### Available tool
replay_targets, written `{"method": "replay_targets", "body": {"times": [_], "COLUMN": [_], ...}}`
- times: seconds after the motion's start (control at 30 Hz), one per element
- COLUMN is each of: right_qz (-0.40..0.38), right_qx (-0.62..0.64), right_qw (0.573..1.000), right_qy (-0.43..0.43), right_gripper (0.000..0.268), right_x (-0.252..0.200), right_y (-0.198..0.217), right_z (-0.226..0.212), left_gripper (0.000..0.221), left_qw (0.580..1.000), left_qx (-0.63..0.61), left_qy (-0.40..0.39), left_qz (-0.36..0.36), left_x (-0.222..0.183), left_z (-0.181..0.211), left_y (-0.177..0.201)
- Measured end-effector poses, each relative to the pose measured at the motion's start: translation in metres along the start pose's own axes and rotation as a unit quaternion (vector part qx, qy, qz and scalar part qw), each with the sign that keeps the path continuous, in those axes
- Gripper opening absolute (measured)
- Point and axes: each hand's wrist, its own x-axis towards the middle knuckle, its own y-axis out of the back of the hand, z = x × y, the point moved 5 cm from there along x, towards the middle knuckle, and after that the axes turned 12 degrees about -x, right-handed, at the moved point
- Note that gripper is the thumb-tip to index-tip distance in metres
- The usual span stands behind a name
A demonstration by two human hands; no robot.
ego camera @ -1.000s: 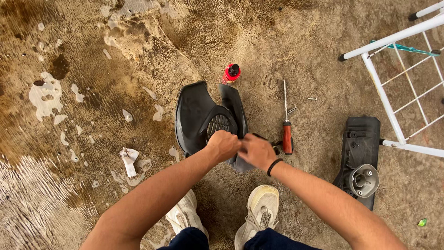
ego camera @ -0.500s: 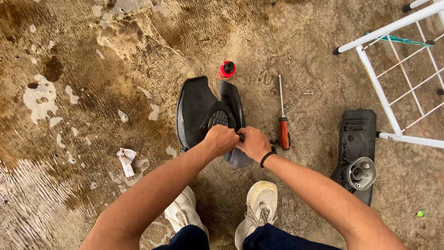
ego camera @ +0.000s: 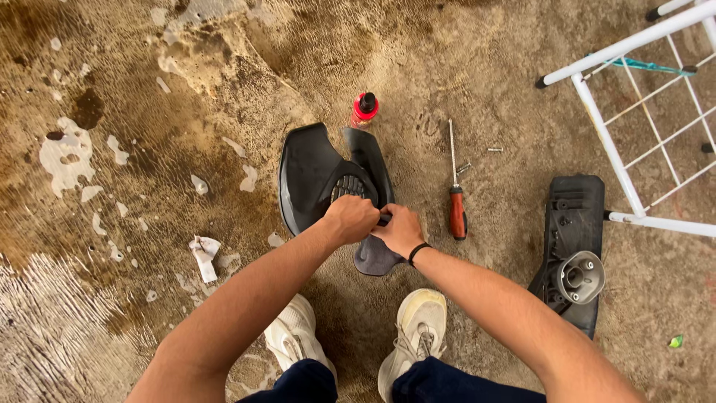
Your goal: The person cleans a detached black plastic motorcycle part on the ground using a cloth and a red spray bottle. They then move to the motorcycle and clean the side mirror and the front dashboard area with the same cleaning supplies.
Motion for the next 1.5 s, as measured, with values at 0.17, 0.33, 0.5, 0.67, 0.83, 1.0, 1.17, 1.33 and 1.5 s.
{"method": "replay_targets", "body": {"times": [0.17,0.33,0.5,0.67,0.83,1.0,1.17,1.33,1.5], "right_qz": [0.03,0.02,0.13,0.021,-0.122,-0.074,-0.075,-0.014,0.042], "right_qx": [0.038,0.02,0.038,0.051,0.001,-0.091,-0.197,-0.178,-0.107], "right_qw": [0.999,0.999,0.99,0.998,0.982,0.969,0.934,0.956,0.987], "right_qy": [0.009,-0.045,-0.048,-0.032,0.146,0.219,0.287,0.231,0.113], "right_gripper": [0.041,0.036,0.031,0.035,0.041,0.034,0.028,0.024,0.026], "right_x": [0.013,0.022,0.027,0.039,0.037,0.008,-0.027,-0.03,-0.025], "right_y": [0.001,-0.005,0.014,0.053,0.077,0.065,0.031,0.025,0.018], "right_z": [0.005,0.017,0.019,0.024,-0.011,-0.038,-0.047,-0.038,-0.04], "left_gripper": [0.014,0.013,0.012,0.02,0.026,0.027,0.023,0.018,0.014], "left_qw": [0.999,0.999,0.999,0.999,0.998,0.998,0.999,1.0,1.0], "left_qx": [0.017,0.034,0.023,-0.013,-0.027,-0.047,-0.021,-0.002,0.01], "left_qy": [-0.013,-0.009,-0.005,0.043,0.055,0.033,0.013,0.0,-0.019], "left_qz": [0.031,0.028,0.048,0.027,0.006,0.04,0.021,0.025,0.008], "left_x": [0.011,0.024,0.025,0.017,0.007,0.01,0.005,0.007,0.013], "left_z": [-0.002,-0.003,0.003,-0.012,-0.017,-0.012,-0.015,-0.011,-0.008], "left_y": [0.004,0.005,0.014,0.04,0.049,0.042,0.032,0.022,0.022]}}
